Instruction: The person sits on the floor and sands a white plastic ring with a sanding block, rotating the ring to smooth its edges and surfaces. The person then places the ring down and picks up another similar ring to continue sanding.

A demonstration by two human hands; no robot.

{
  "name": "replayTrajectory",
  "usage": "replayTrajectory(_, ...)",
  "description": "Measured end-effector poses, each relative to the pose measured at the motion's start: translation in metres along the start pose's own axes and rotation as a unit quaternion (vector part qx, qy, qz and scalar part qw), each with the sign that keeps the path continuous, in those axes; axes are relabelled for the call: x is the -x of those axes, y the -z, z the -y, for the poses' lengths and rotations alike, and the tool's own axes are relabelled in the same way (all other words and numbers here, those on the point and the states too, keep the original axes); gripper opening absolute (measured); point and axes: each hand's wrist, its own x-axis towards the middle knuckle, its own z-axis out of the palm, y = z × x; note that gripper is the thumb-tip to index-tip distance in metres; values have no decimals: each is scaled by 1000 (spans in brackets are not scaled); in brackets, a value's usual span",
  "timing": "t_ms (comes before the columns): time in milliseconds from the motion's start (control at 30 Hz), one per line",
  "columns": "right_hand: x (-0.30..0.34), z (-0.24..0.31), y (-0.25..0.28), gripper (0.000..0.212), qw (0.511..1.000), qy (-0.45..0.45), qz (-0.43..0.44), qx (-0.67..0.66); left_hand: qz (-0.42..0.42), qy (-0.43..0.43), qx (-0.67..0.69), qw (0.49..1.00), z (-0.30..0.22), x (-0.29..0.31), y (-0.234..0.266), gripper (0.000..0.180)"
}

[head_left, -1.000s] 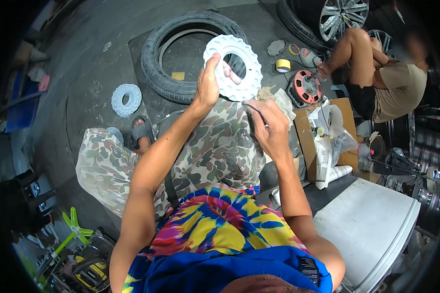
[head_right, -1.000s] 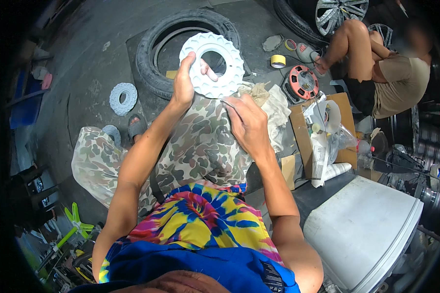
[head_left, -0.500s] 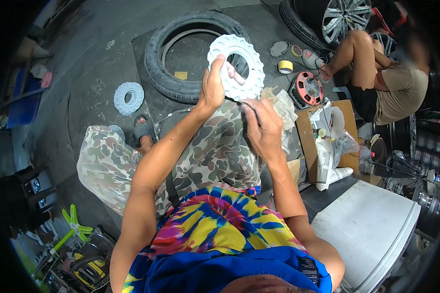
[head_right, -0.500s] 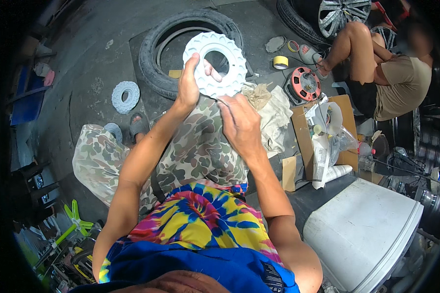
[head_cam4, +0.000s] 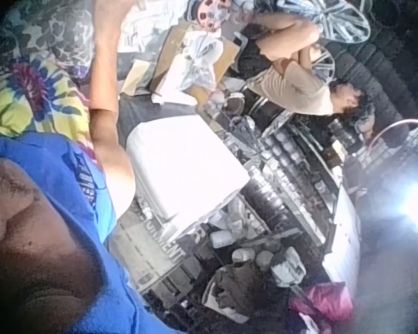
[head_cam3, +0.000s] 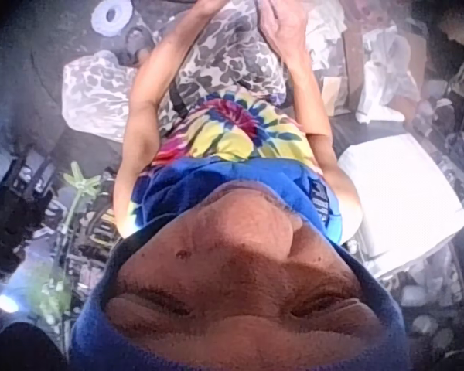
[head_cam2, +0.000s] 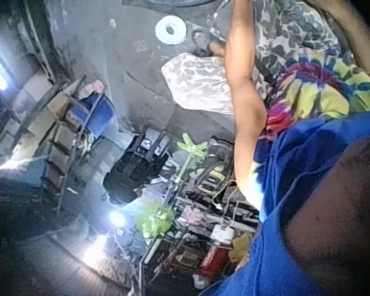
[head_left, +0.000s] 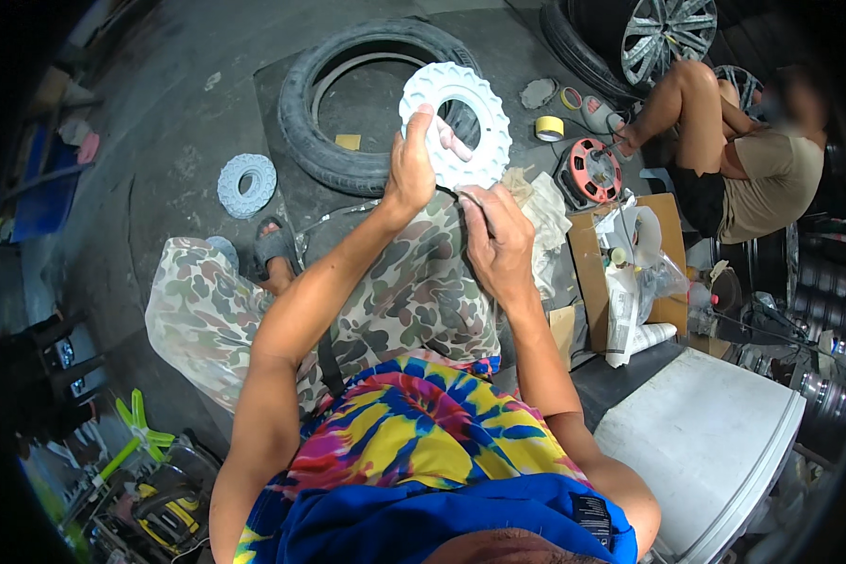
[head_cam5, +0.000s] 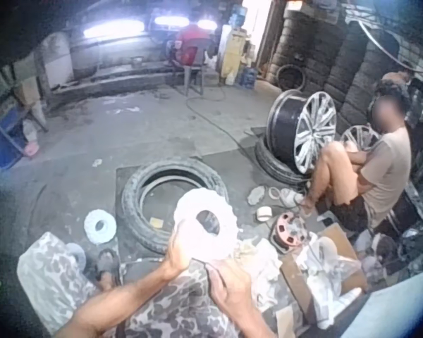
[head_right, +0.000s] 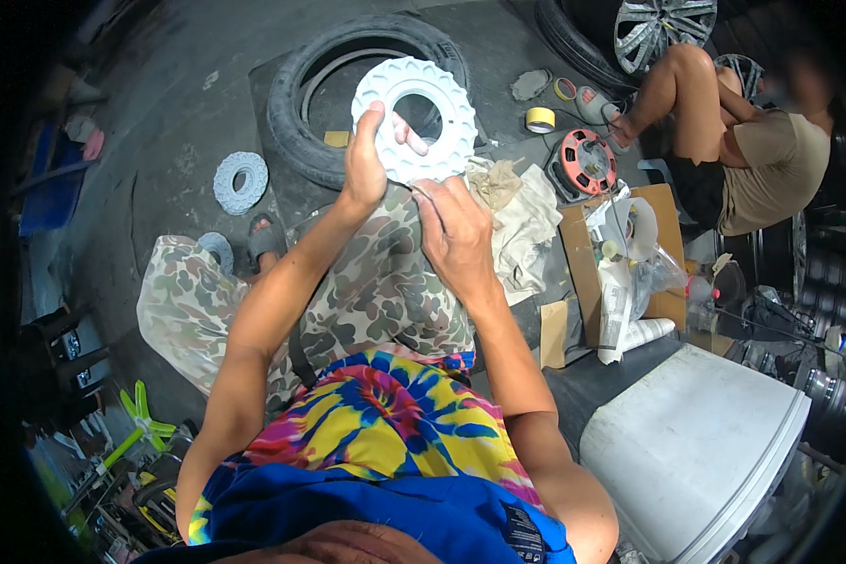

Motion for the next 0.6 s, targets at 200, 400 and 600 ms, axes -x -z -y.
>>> replayTrajectory(200,5,-3,17,20,998,13,60,-5,-11,14,-16,1000,-2,0,4,58)
replayTrajectory(400,1,-7,16,28,999,28,30,36,11,15,-25,1000,-8,0,0,58)
replayTrajectory(600,-3,-15,11,34,995,84,31,48,14,15,-39,999,-6,-2,2,58)
